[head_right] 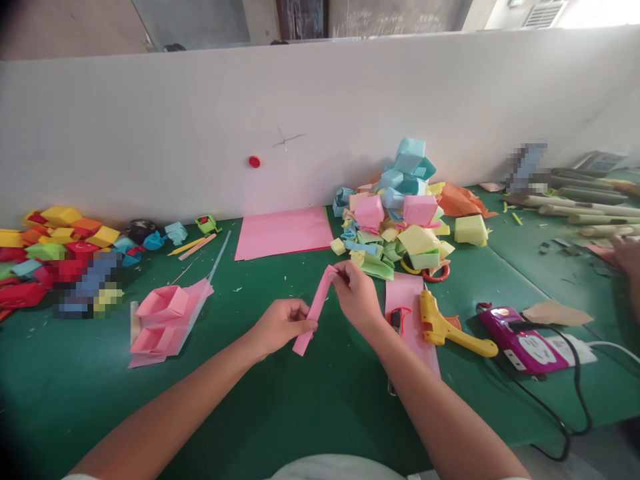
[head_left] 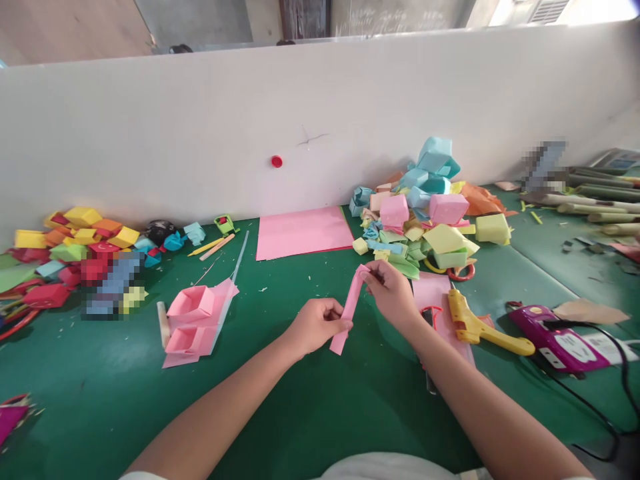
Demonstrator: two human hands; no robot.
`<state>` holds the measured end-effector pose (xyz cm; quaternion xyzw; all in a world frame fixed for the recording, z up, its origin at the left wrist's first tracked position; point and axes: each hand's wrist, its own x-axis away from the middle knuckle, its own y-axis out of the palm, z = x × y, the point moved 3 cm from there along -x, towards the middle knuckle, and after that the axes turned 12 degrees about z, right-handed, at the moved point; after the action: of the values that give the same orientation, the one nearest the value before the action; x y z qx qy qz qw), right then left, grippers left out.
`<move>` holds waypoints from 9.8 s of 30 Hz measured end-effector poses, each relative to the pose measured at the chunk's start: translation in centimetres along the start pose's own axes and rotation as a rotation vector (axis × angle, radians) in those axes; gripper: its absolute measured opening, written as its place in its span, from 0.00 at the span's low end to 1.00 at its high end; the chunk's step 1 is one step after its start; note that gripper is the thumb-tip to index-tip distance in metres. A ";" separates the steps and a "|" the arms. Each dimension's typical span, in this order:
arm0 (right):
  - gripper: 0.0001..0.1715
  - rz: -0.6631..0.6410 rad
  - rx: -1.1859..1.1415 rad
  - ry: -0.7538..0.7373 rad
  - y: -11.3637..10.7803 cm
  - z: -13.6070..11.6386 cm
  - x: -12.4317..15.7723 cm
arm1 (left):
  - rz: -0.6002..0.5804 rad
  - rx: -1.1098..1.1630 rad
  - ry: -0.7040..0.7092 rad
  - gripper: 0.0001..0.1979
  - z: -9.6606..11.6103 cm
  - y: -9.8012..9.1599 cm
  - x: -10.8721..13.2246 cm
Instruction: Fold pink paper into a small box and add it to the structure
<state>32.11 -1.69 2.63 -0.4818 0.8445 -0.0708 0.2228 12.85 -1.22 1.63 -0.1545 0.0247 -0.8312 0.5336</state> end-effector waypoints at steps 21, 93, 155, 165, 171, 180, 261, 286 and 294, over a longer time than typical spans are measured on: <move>0.07 -0.181 0.316 -0.280 2.1 0.1 1.4 | 0.242 -0.665 0.370 0.11 1.0 -1.5 -0.5; 0.03 -0.360 0.409 -0.212 2.5 -0.2 2.0 | 0.202 -0.655 0.570 0.10 1.3 -1.0 -0.8; 0.09 0.011 0.133 -0.564 1.7 -3.3 4.4 | 0.240 -0.418 0.544 0.02 5.4 -2.7 1.0; 0.20 -0.037 0.252 -0.608 1.9 -2.8 4.3 | 0.244 -0.527 0.630 0.12 4.7 -2.2 1.4; 0.35 -0.085 0.329 -0.631 2.4 -2.2 4.5 | 0.362 -0.536 0.823 0.13 3.6 -1.2 1.4; 0.37 -0.162 0.290 -0.592 2.8 -2.2 5.0 | 0.511 -0.836 1.011 0.10 4.3 -1.3 1.9; 0.17 -0.461 0.009 -0.313 1.4 -3.4 3.9 | 0.090 -0.275 0.448 0.07 4.7 -3.5 0.1; 0.19 -0.475 -0.031 -0.364 0.9 -3.8 3.5 | 0.004 -0.227 0.375 0.08 4.8 -3.7 0.3; 0.21 -0.474 -0.065 -0.366 0.7 -3.7 3.4 | 0.076 -0.318 0.414 0.07 5.4 -3.0 1.1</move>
<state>28.40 -4.53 4.64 -0.6771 0.6562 -0.0058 0.3332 11.37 -0.24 7.67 -0.0621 0.2696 -0.8102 0.5168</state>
